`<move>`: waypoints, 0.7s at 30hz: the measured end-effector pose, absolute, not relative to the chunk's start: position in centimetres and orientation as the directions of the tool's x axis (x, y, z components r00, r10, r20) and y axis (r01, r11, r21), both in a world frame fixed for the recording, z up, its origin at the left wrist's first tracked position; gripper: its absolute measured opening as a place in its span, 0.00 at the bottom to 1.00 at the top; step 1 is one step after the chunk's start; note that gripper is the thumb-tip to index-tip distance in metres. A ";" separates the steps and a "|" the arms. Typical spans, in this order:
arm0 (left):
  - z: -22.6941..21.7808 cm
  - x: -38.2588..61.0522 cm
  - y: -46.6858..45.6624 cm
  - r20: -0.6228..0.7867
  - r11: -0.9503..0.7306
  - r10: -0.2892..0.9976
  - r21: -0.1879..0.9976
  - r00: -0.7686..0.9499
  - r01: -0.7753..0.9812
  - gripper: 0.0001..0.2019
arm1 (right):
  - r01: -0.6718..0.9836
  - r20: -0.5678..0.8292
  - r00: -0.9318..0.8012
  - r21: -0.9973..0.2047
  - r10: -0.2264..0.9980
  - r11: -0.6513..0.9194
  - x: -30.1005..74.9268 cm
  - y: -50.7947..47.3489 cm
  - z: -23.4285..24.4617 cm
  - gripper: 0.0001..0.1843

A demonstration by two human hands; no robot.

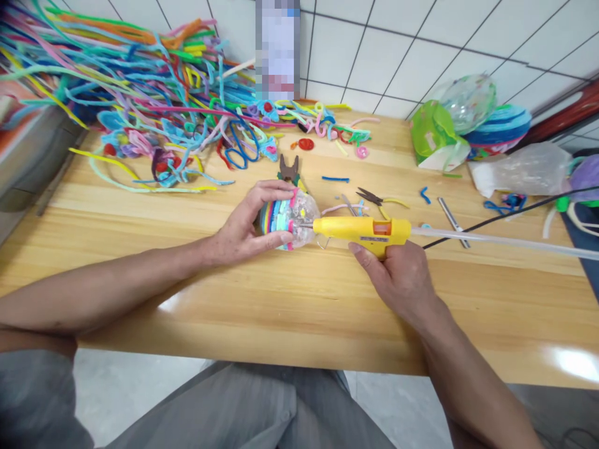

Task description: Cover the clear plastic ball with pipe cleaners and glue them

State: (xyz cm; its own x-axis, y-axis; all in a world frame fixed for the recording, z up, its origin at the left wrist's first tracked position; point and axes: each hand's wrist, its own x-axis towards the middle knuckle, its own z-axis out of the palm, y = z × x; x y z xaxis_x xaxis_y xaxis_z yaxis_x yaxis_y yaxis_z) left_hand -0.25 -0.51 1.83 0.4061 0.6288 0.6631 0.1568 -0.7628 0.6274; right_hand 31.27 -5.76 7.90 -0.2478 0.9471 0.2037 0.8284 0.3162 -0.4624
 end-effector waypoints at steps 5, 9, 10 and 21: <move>1.7 -0.2 -0.4 0.682 -0.778 0.613 0.608 0.399 0.156 0.29 | 0.832 0.201 -0.237 -0.464 0.951 0.305 31.1 -5.9 7.7 0.36; 1.7 -0.3 -0.4 0.664 -0.766 0.626 0.622 0.410 0.161 0.28 | 0.827 0.223 -0.231 -0.467 0.947 0.312 30.7 -5.9 7.9 0.37; 1.7 -0.3 -0.4 0.657 -0.760 0.632 0.629 0.411 0.164 0.28 | 0.824 0.225 -0.234 -0.471 0.946 0.316 30.6 -5.8 8.0 0.37; 1.8 -0.1 -0.5 0.664 -0.772 0.617 0.615 0.422 0.160 0.30 | 0.841 0.159 -0.188 -0.484 0.969 0.242 30.3 -6.1 7.8 0.32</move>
